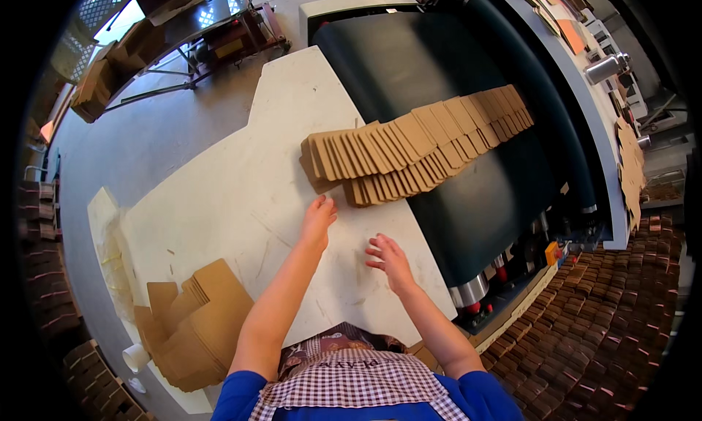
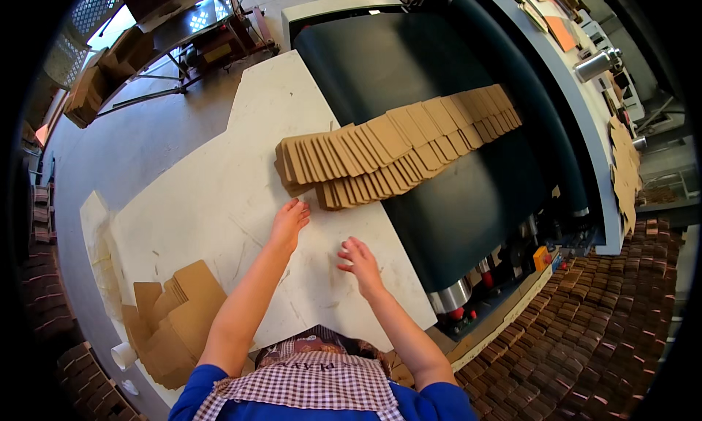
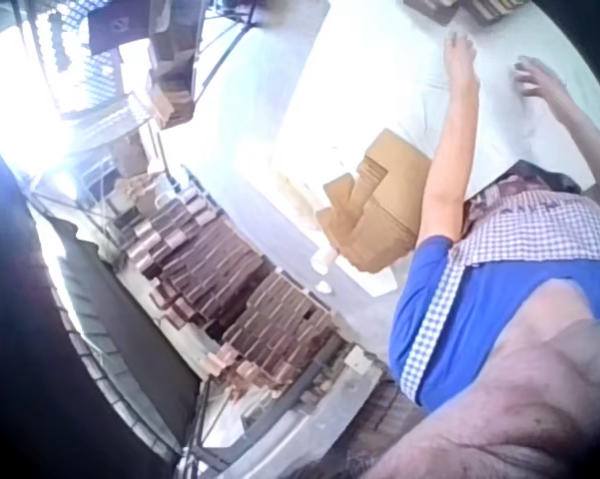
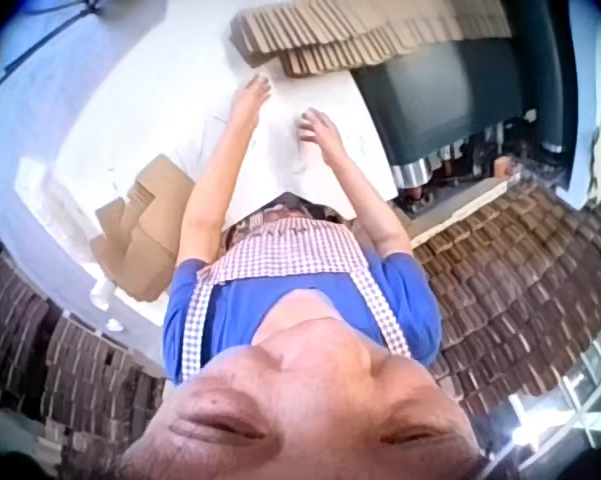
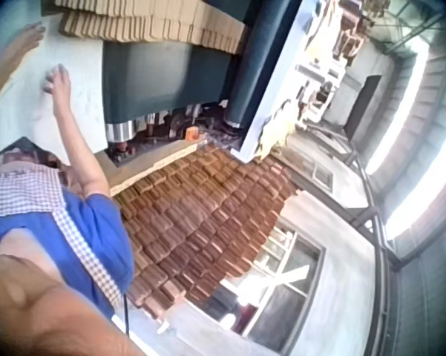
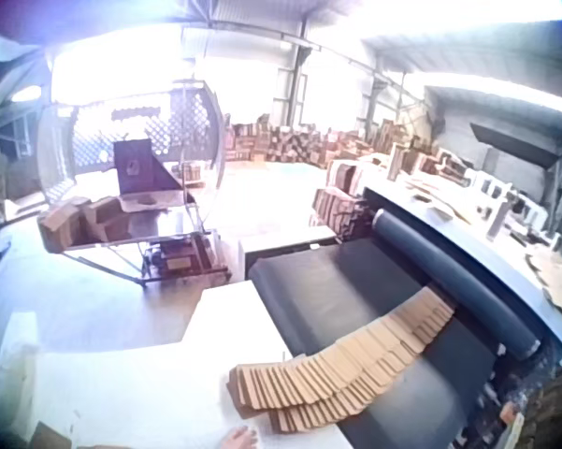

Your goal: The person folds flat cardboard pieces along pre-scored lines and stacks them on a table. They repeatedly pick up individual pieces, fold them, and place them into a growing pile while another person works nearby.

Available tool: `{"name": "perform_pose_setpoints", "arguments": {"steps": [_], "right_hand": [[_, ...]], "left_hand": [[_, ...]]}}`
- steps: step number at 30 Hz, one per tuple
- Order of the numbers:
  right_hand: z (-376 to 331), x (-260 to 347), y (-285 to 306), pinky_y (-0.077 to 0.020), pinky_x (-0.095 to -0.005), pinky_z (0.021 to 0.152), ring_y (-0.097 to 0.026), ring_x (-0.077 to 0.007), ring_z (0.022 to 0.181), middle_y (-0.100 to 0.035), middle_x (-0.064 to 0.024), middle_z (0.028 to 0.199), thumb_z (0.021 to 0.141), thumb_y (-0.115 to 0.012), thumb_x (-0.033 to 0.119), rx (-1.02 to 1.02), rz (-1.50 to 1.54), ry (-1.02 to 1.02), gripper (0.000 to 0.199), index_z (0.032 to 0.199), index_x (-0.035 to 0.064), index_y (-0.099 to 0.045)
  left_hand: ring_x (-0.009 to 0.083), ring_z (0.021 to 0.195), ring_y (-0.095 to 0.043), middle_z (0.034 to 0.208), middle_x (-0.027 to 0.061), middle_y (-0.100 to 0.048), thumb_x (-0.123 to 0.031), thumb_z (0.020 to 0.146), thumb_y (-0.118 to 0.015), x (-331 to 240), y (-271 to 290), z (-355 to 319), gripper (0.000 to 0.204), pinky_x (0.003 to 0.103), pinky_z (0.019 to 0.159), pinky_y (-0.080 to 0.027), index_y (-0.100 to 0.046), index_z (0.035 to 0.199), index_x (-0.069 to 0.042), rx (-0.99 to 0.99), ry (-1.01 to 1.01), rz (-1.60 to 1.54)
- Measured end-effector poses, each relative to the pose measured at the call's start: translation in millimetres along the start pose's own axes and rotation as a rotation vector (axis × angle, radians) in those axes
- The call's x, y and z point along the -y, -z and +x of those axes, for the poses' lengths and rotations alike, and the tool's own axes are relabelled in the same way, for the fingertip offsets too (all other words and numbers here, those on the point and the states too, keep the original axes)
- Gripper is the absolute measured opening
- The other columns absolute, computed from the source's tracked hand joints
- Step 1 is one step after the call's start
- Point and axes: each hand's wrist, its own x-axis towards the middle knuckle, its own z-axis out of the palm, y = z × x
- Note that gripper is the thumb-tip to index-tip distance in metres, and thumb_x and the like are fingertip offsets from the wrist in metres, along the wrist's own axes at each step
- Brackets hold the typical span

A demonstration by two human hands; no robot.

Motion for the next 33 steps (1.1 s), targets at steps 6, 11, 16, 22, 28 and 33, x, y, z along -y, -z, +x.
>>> {"name": "perform_pose_setpoints", "arguments": {"steps": [6, 11, 16, 22, 28, 33], "right_hand": [[54, 51, 50, -0.0573, -0.0424, 0.087, -0.061, -0.0270, 0.114, -0.055, -0.0150, 0.130, 0.100, -0.061, 0.040, -0.029, 0.313, 0.015, 0.060, 0.140, 0.0008, -0.041], [77, 72, 34, -0.0522, -0.0524, 0.096, -0.055, -0.0270, 0.123, -0.054, -0.0100, 0.131, 0.089, -0.057, 0.070, -0.010, 0.347, 0.018, 0.080, 0.143, 0.0145, -0.038], [84, 83, 3, -0.0488, -0.0488, 0.102, -0.055, -0.0261, 0.125, -0.054, -0.0051, 0.138, 0.091, -0.059, 0.065, -0.010, 0.488, 0.079, 0.076, 0.145, 0.0146, -0.042], [75, 96, 2, -0.0535, -0.0438, 0.095, -0.058, -0.0243, 0.122, -0.058, -0.0036, 0.137, 0.095, -0.058, 0.056, -0.065, 0.499, 0.161, 0.064, 0.143, 0.0149, -0.047], [74, 92, 12, -0.0536, -0.0417, 0.095, -0.060, -0.0210, 0.120, -0.060, -0.0014, 0.135, 0.095, -0.060, 0.053, -0.056, 0.467, 0.132, 0.061, 0.142, 0.0162, -0.049], [68, 93, 4, -0.0567, -0.0435, 0.092, -0.062, -0.0241, 0.118, -0.062, -0.0043, 0.134, 0.098, -0.056, 0.049, -0.101, 0.494, 0.111, 0.055, 0.140, 0.0130, -0.052]], "left_hand": [[0.0242, 0.112, -0.058, 0.128, 0.0116, -0.059, -0.015, 0.097, -0.061, 7, -54, 44, 0.036, 0.043, 0.094, -0.048, -0.051, 0.130, -0.004, -0.067, 0.095, -0.290], [0.0246, 0.114, -0.055, 0.125, 0.0097, -0.052, -0.007, 0.085, -0.076, 8, -75, 21, 0.048, 0.043, 0.096, -0.043, -0.041, 0.118, -0.008, -0.203, 0.006, -0.476], [0.0188, 0.108, -0.055, 0.112, 0.0032, -0.056, -0.005, 0.085, -0.077, 17, -84, -2, 0.053, 0.037, 0.088, -0.048, -0.041, 0.124, -0.011, -0.083, -0.042, -0.518], [0.0217, 0.126, -0.053, 0.140, 0.0044, -0.052, -0.033, 0.074, -0.088, -20, -48, -20, 0.093, 0.041, 0.095, -0.051, -0.035, 0.148, -0.015, 0.342, -0.178, -0.353], [0.0208, 0.129, -0.052, 0.142, 0.0058, -0.050, -0.062, 0.073, -0.082, -61, -10, -24, 0.106, 0.041, 0.096, -0.051, -0.030, 0.152, -0.014, 0.393, -0.141, -0.287], [0.0204, 0.128, -0.053, 0.138, 0.0048, -0.054, -0.052, 0.079, -0.082, -62, -2, -24, 0.092, 0.040, 0.099, -0.049, -0.035, 0.148, -0.012, 0.358, -0.086, -0.343]]}}
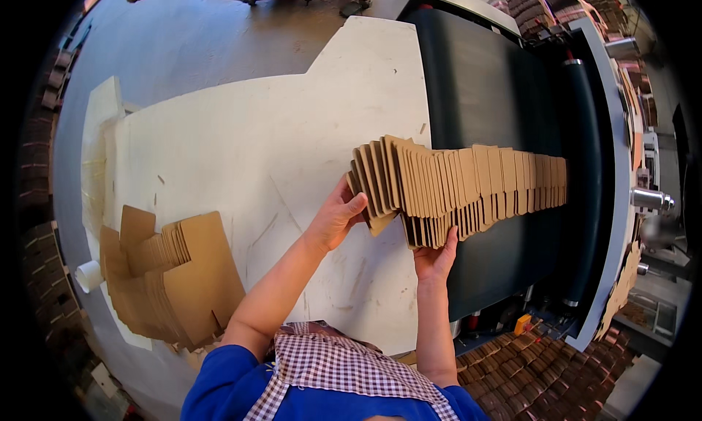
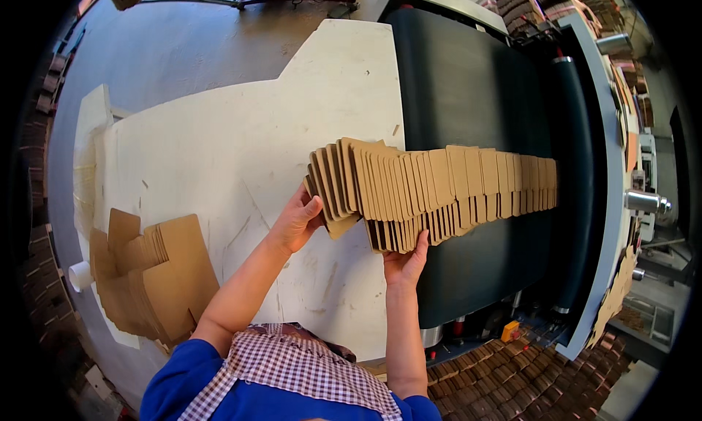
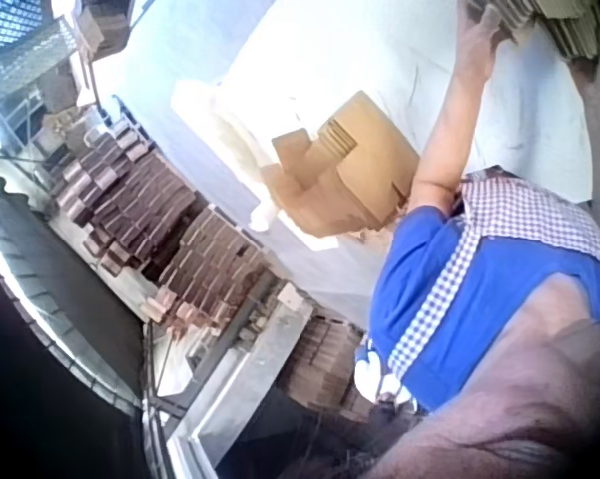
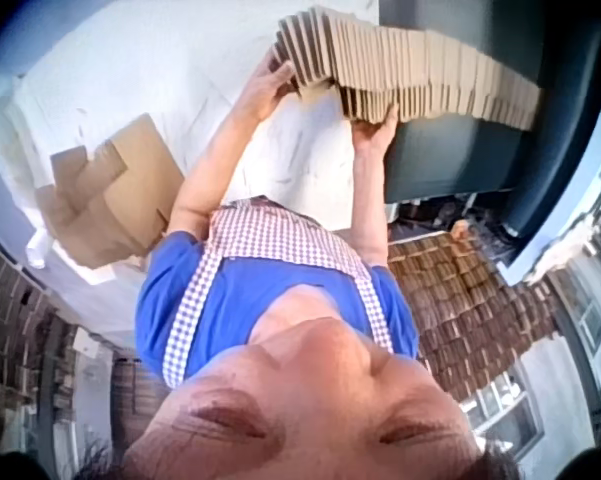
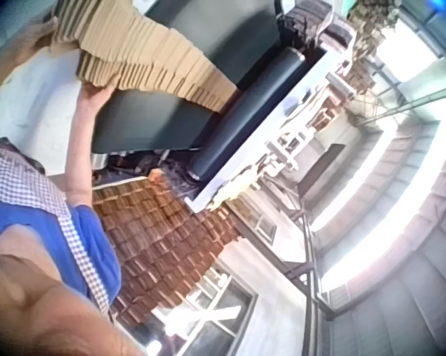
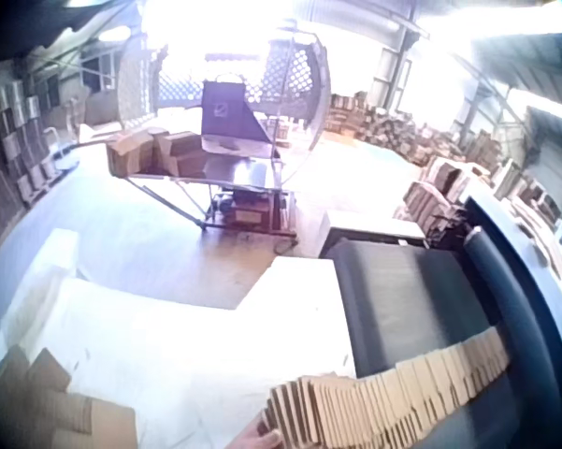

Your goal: The person folds flat cardboard pieces along pre-scored lines and stacks them on a table. They repeatedly pick up individual pieces, fold them, and place them into a growing pile while another person works nearby.

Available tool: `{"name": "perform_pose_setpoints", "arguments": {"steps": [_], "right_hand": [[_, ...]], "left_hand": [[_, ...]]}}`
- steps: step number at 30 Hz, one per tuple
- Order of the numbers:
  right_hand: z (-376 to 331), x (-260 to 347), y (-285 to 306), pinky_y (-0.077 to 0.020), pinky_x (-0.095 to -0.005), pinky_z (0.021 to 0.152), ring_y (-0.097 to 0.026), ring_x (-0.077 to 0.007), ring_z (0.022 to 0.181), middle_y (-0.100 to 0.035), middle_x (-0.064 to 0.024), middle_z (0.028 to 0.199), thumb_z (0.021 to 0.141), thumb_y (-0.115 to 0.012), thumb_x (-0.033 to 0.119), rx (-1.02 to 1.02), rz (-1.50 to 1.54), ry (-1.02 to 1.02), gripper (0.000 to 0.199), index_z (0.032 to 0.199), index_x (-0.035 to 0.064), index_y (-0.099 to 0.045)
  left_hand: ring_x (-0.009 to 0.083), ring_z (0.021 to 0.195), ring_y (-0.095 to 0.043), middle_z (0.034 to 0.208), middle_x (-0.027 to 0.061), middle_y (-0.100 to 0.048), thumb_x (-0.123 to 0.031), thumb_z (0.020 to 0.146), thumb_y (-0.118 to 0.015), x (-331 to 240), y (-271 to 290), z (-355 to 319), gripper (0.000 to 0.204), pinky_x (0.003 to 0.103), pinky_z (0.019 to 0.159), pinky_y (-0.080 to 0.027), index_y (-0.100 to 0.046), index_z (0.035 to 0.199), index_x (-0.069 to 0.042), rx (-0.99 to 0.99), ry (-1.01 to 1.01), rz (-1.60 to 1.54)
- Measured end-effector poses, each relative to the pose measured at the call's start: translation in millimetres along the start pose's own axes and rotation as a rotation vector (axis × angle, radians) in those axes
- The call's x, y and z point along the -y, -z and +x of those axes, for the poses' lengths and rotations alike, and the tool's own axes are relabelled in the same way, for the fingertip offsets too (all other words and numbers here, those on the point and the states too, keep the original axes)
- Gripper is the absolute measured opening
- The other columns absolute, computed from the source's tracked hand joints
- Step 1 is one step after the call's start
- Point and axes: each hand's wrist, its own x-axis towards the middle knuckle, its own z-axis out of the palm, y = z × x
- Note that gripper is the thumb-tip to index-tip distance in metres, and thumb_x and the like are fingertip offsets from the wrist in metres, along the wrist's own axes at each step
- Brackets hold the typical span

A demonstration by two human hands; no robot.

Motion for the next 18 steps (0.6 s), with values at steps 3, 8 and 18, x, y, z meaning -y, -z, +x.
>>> {"name": "perform_pose_setpoints", "arguments": {"steps": [3, 8, 18], "right_hand": [[-4, 0, -2, -0.0567, -0.0451, 0.093, -0.062, -0.0249, 0.119, -0.062, -0.0052, 0.134, 0.099, -0.054, 0.047, -0.002, -0.029, 0.024, 0.053, 0.140, 0.0131, -0.052], [-2, 3, 6, -0.0569, -0.0463, 0.093, -0.063, -0.0269, 0.118, -0.063, -0.0065, 0.134, 0.102, -0.049, 0.045, 0.060, 0.012, -0.018, 0.049, 0.139, 0.0131, -0.053], [-8, -6, 1, -0.0549, -0.0436, 0.090, -0.063, -0.0246, 0.116, -0.064, -0.0027, 0.130, 0.099, -0.056, 0.046, 0.066, -0.040, -0.047, 0.049, 0.137, 0.0147, -0.054]], "left_hand": [[0.0182, 0.128, -0.053, 0.138, 0.0031, -0.054, -0.049, 0.078, -0.084, -2, 1, -5, 0.091, 0.038, 0.100, -0.048, -0.037, 0.148, -0.013, 0.025, -0.004, -0.031], [0.0156, 0.128, -0.052, 0.139, 0.0014, -0.054, -0.044, 0.083, -0.081, -7, -3, -11, 0.083, 0.036, 0.105, -0.045, -0.039, 0.147, -0.013, 0.001, -0.005, -0.091], [0.0148, 0.113, -0.060, 0.129, 0.0059, -0.059, -0.032, 0.096, -0.064, -19, -14, -17, 0.055, 0.036, 0.096, -0.051, -0.046, 0.140, -0.005, -0.122, -0.065, -0.002]]}}
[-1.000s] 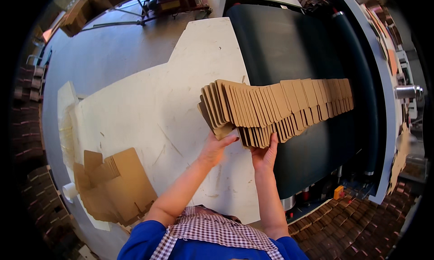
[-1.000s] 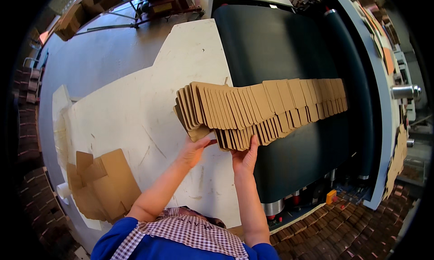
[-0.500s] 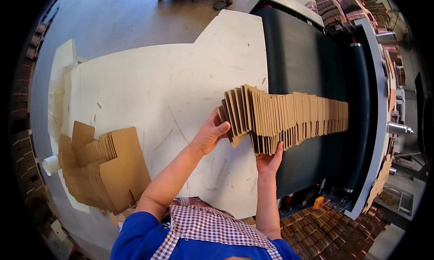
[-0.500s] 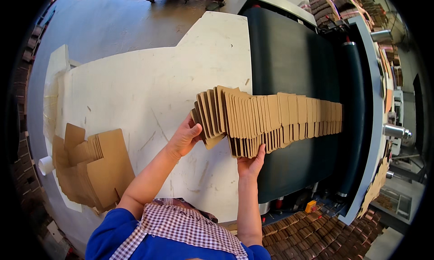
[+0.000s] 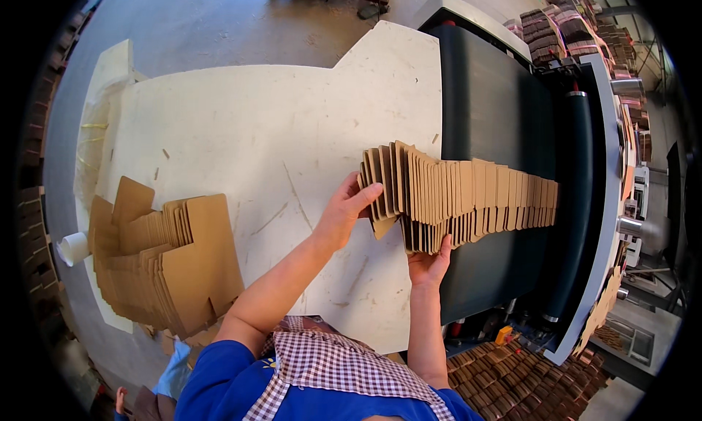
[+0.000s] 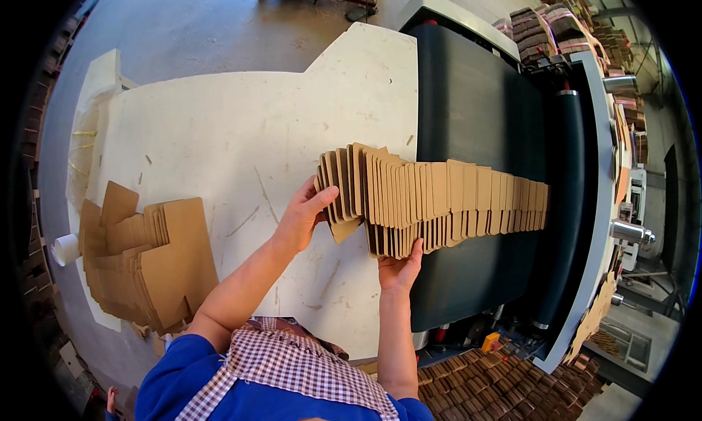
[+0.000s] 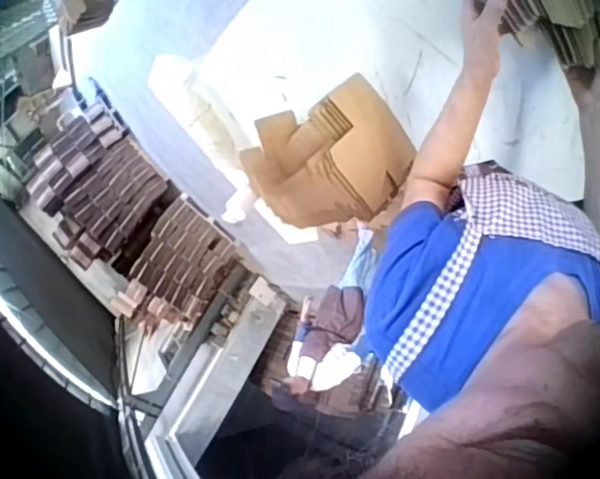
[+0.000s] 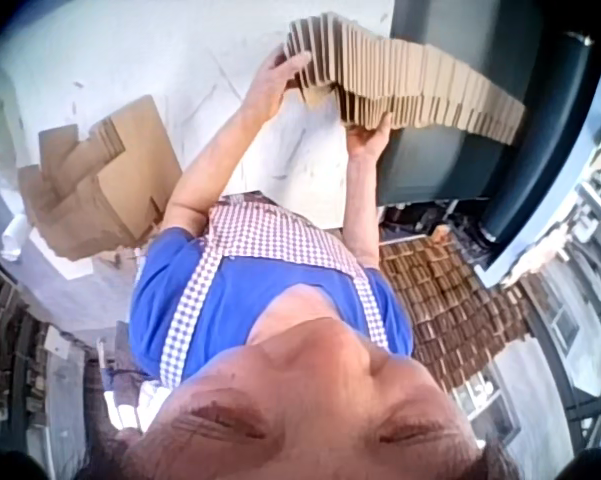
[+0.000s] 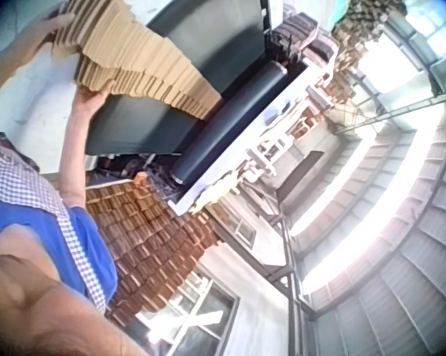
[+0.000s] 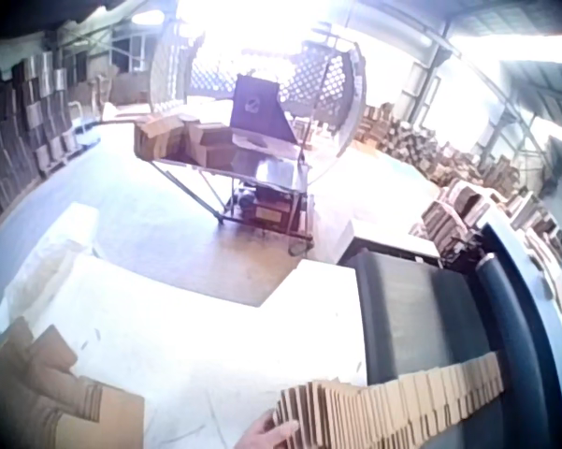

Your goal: The person folds flat cardboard pieces along pre-scored lines and stacks them on a table. They repeatedly pick up individual pieces, fold them, and place them into a growing pile while another person works nearby.

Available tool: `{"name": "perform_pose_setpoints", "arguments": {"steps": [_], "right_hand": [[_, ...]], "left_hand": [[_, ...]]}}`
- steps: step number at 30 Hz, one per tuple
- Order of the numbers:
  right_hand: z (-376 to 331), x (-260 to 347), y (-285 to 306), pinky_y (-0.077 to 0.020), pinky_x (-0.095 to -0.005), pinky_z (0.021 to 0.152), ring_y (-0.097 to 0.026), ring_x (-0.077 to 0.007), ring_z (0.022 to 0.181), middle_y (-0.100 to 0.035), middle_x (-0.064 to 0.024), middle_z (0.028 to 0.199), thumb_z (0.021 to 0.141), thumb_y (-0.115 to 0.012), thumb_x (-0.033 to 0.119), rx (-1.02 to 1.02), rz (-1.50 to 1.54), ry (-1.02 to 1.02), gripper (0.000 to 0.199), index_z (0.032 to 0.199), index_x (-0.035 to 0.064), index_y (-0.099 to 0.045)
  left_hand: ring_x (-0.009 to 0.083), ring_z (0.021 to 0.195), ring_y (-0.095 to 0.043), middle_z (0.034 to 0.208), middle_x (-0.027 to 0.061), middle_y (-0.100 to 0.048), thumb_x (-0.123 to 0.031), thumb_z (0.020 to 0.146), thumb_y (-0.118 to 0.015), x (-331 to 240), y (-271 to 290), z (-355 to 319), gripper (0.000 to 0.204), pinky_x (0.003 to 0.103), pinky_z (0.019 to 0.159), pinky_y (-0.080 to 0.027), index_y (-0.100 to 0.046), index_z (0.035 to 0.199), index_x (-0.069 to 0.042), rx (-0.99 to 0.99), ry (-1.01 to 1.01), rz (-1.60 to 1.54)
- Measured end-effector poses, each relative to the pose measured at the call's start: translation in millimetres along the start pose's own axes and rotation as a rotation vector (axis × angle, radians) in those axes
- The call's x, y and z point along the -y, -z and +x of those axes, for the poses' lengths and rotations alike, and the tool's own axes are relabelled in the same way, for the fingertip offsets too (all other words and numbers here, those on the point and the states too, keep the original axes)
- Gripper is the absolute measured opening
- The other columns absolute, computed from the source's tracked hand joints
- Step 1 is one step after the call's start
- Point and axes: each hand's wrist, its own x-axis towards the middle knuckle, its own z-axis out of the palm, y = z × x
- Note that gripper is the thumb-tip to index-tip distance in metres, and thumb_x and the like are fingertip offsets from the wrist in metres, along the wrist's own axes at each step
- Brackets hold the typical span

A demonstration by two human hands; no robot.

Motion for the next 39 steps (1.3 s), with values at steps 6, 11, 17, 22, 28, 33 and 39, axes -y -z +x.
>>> {"name": "perform_pose_setpoints", "arguments": {"steps": [6, 11, 17, 22, 28, 33, 39], "right_hand": [[-6, -5, -1, -0.0514, -0.0489, 0.095, -0.060, -0.0265, 0.121, -0.060, -0.0036, 0.136, 0.099, -0.053, 0.052, 0.024, -0.088, -0.034, 0.056, 0.142, 0.0155, -0.049], [-17, -5, -5, -0.0432, -0.0552, 0.102, -0.051, -0.0315, 0.126, -0.052, -0.0068, 0.142, 0.097, -0.053, 0.060, -0.084, -0.249, -0.113, 0.065, 0.143, 0.0151, -0.045], [-23, -4, -9, -0.0441, -0.0571, 0.103, -0.039, -0.0321, 0.133, -0.041, 0.0004, 0.146, 0.096, -0.057, 0.058, -0.066, -0.203, -0.230, 0.061, 0.142, 0.0211, -0.045], [-11, -12, 1, -0.0554, -0.0428, 0.091, -0.054, -0.0277, 0.118, -0.060, 0.0021, 0.127, 0.099, -0.061, 0.045, -0.042, -0.108, -0.198, 0.042, 0.132, 0.0198, -0.056], [2, -49, 31, -0.0578, -0.0425, 0.090, -0.060, -0.0296, 0.112, -0.059, -0.0104, 0.125, 0.099, -0.062, 0.042, 0.008, -0.123, -0.238, 0.048, 0.130, 0.0065, -0.054], [-111, -85, -3, -0.0516, -0.0422, 0.099, -0.058, -0.0328, 0.121, -0.057, -0.0161, 0.134, 0.093, -0.070, 0.038, 0.388, -1.034, 0.061, 0.066, 0.140, 0.0009, -0.044], [-225, -116, -95, -0.0470, -0.0464, 0.105, -0.049, -0.0400, 0.133, -0.046, -0.0278, 0.146, 0.087, -0.069, 0.030, 1.147, -1.659, 0.544, 0.082, 0.152, -0.0019, -0.029]], "left_hand": [[0.0161, 0.123, -0.054, 0.134, 0.0060, -0.057, -0.009, 0.094, -0.058, 4, 12, 1, 0.050, 0.035, 0.107, -0.042, -0.045, 0.142, -0.003, -0.015, -0.105, 0.125], [0.0156, 0.121, -0.053, 0.131, 0.0047, -0.057, -0.001, 0.089, -0.056, 1, 4, -6, 0.053, 0.033, 0.106, -0.041, -0.045, 0.140, -0.003, -0.122, -0.145, 0.425], [0.0150, 0.111, -0.058, 0.122, 0.0081, -0.061, -0.001, 0.084, -0.057, -34, -10, -38, 0.054, 0.032, 0.097, -0.047, -0.047, 0.137, -0.001, -0.258, -0.126, 0.577], [0.0172, 0.102, -0.060, 0.113, 0.0083, -0.062, 0.001, 0.075, -0.058, -99, 29, -76, 0.054, 0.033, 0.088, -0.050, -0.050, 0.129, 0.000, -0.443, -0.166, 0.661], [0.0198, 0.102, -0.057, 0.108, 0.0110, -0.060, 0.000, 0.071, -0.061, -153, 107, -133, 0.056, 0.034, 0.087, -0.048, -0.052, 0.126, 0.000, -0.522, 0.007, 0.646], [0.0199, 0.098, -0.058, 0.107, 0.0115, -0.060, 0.000, 0.072, -0.060, -160, 138, -156, 0.057, 0.033, 0.084, -0.050, -0.051, 0.128, -0.001, -0.448, 0.095, 0.665], [0.0217, 0.094, -0.060, 0.106, 0.0141, -0.058, -0.010, 0.081, -0.062, -145, 120, -146, 0.058, 0.034, 0.076, -0.054, -0.044, 0.135, -0.002, -0.394, 0.333, 0.710]]}}
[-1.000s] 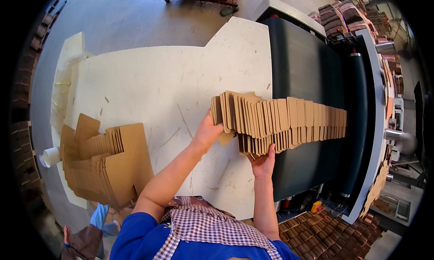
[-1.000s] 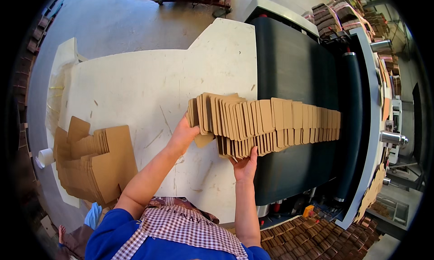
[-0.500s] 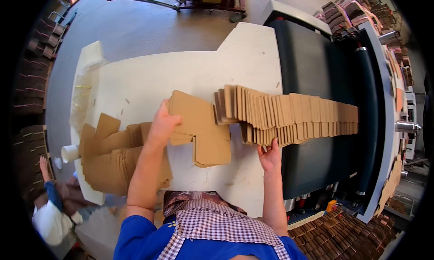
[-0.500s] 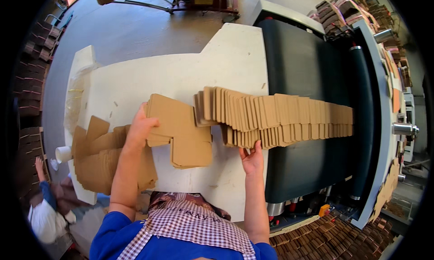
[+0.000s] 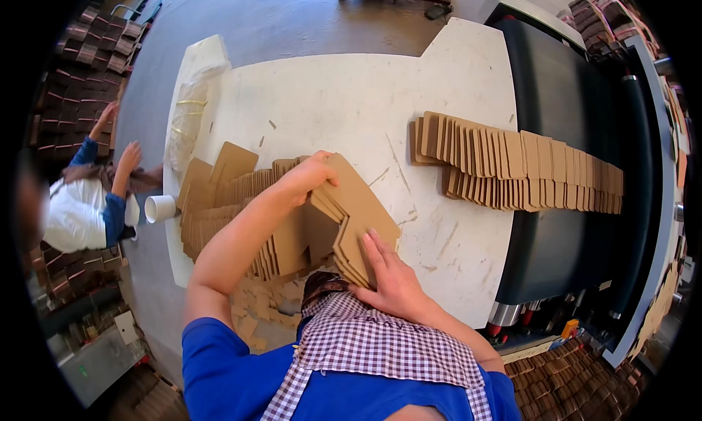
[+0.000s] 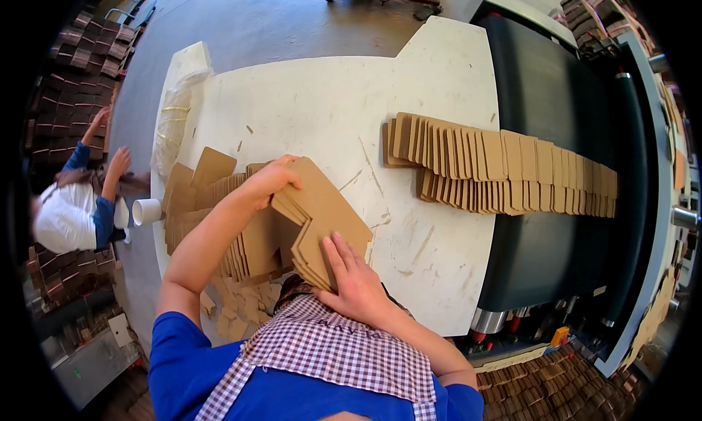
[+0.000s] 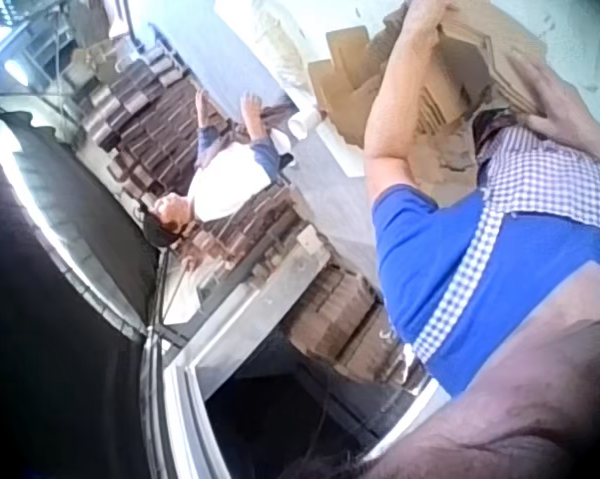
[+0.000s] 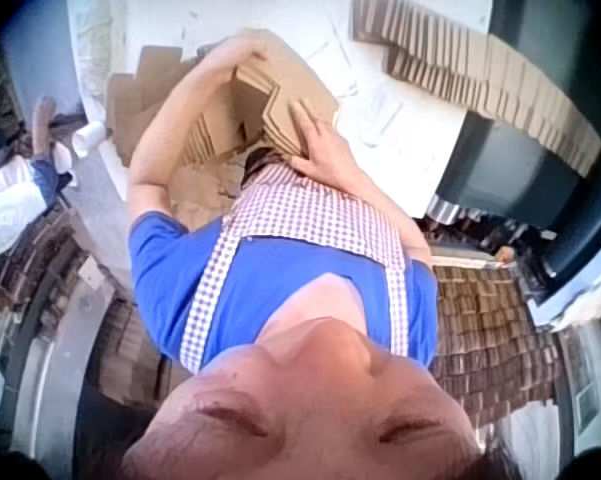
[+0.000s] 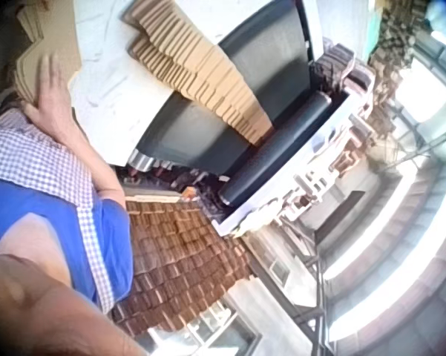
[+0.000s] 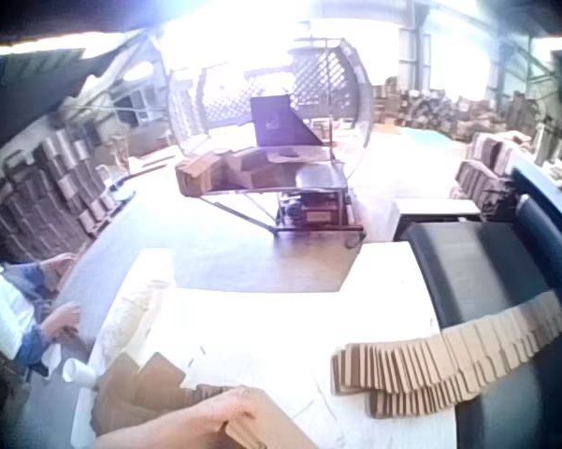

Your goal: The person folds flat cardboard pieces along pre-scored lines and stacks them on a table. They repeatedly pick up individual pieces, fold them, and place them into a growing pile while another person works nearby.

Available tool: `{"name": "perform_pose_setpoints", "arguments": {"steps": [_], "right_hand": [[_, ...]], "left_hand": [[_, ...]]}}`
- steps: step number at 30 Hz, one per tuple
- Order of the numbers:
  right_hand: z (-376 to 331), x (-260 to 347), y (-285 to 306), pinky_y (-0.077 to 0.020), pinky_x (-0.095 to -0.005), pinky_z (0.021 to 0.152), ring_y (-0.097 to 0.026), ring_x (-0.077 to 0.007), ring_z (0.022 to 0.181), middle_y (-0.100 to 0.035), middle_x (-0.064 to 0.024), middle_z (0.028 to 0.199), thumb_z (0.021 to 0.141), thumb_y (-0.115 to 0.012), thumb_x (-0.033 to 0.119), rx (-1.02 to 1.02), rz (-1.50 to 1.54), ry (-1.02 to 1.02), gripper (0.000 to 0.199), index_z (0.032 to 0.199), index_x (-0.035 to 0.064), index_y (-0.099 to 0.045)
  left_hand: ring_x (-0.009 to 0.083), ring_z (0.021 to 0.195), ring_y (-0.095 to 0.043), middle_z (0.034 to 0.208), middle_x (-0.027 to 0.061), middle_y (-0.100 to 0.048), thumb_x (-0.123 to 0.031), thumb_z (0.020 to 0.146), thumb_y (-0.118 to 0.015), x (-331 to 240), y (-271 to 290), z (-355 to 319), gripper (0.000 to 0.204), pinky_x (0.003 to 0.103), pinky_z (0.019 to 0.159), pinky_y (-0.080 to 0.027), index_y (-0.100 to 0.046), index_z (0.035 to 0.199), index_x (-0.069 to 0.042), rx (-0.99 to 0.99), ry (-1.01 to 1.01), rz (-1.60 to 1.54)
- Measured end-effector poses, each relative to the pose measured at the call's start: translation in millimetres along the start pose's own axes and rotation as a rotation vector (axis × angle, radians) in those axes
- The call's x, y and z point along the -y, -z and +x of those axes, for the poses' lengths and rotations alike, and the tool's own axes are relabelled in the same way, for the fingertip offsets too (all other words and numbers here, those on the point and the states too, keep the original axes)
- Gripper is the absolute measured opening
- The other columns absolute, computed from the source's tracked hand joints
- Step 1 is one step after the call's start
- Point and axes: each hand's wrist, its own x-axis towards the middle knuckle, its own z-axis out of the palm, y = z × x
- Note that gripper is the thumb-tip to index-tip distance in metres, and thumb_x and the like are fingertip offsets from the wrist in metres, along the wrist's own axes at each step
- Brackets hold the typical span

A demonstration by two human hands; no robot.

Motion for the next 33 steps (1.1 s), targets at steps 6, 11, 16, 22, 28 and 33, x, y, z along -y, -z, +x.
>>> {"name": "perform_pose_setpoints", "arguments": {"steps": [6, 11, 16, 22, 28, 33], "right_hand": [[6, 1, 12, -0.0561, -0.0426, 0.085, -0.068, -0.0404, 0.099, -0.065, -0.0293, 0.116, 0.094, -0.059, 0.022, -0.222, 0.112, -0.322, 0.059, 0.143, -0.0062, -0.041], [2, -26, 67, -0.0543, -0.0357, 0.084, -0.071, -0.0270, 0.093, -0.071, -0.0203, 0.102, 0.099, -0.053, 0.022, -0.323, 0.489, -0.465, 0.049, 0.140, -0.0037, -0.045], [7, -16, 58, -0.0496, -0.0381, 0.099, -0.061, -0.0334, 0.122, -0.054, -0.0249, 0.140, 0.097, -0.061, 0.032, -0.027, 0.634, -0.560, 0.073, 0.153, -0.0022, -0.030], [10, -36, 10, -0.0465, -0.0385, 0.104, -0.046, -0.0327, 0.137, -0.042, -0.0207, 0.152, 0.093, -0.066, 0.041, 0.021, 0.537, -0.498, 0.079, 0.151, -0.0016, -0.034], [3, -107, -48, -0.0516, -0.0325, 0.090, -0.058, -0.0234, 0.119, -0.056, -0.0164, 0.137, 0.094, -0.067, 0.041, -0.309, 0.654, -0.740, 0.068, 0.143, -0.0021, -0.046], [9, -105, -19, -0.0531, -0.0298, 0.086, -0.065, -0.0141, 0.103, -0.067, -0.0075, 0.116, 0.094, -0.071, 0.036, -0.347, 1.210, -0.637, 0.054, 0.132, 0.0014, -0.055]], "left_hand": [[0.0253, 0.099, -0.064, 0.119, 0.0194, -0.062, -0.054, 0.097, -0.054, -14, -10, -11, 0.064, 0.042, 0.079, -0.056, -0.047, 0.133, -0.002, 0.156, -0.066, -0.212], [0.0245, 0.110, -0.060, 0.128, 0.0150, -0.059, -0.051, 0.097, -0.057, 52, -54, -32, 0.065, 0.038, 0.081, -0.055, -0.043, 0.141, -0.006, 0.234, -0.205, -0.121], [0.0236, 0.125, -0.052, 0.138, 0.0153, -0.051, -0.044, 0.095, -0.065, 82, -101, -55, 0.072, 0.040, 0.092, -0.052, -0.036, 0.148, -0.004, 0.237, -0.232, -0.258], [0.0198, 0.117, -0.058, 0.129, 0.0131, -0.058, -0.020, 0.087, -0.075, 97, -84, -50, 0.074, 0.035, 0.099, -0.050, -0.036, 0.148, -0.005, 0.067, -0.305, -0.241], [0.0187, 0.117, -0.058, 0.130, 0.0106, -0.058, 0.002, 0.090, -0.056, 104, -48, -53, 0.058, 0.034, 0.098, -0.050, -0.039, 0.145, -0.002, 0.035, -0.273, -0.493], [0.0236, 0.132, -0.050, 0.140, 0.0122, -0.052, 0.003, 0.085, -0.057, 92, -38, -53, 0.073, 0.039, 0.109, -0.042, -0.031, 0.152, -0.005, 0.040, -0.323, -0.549]]}}
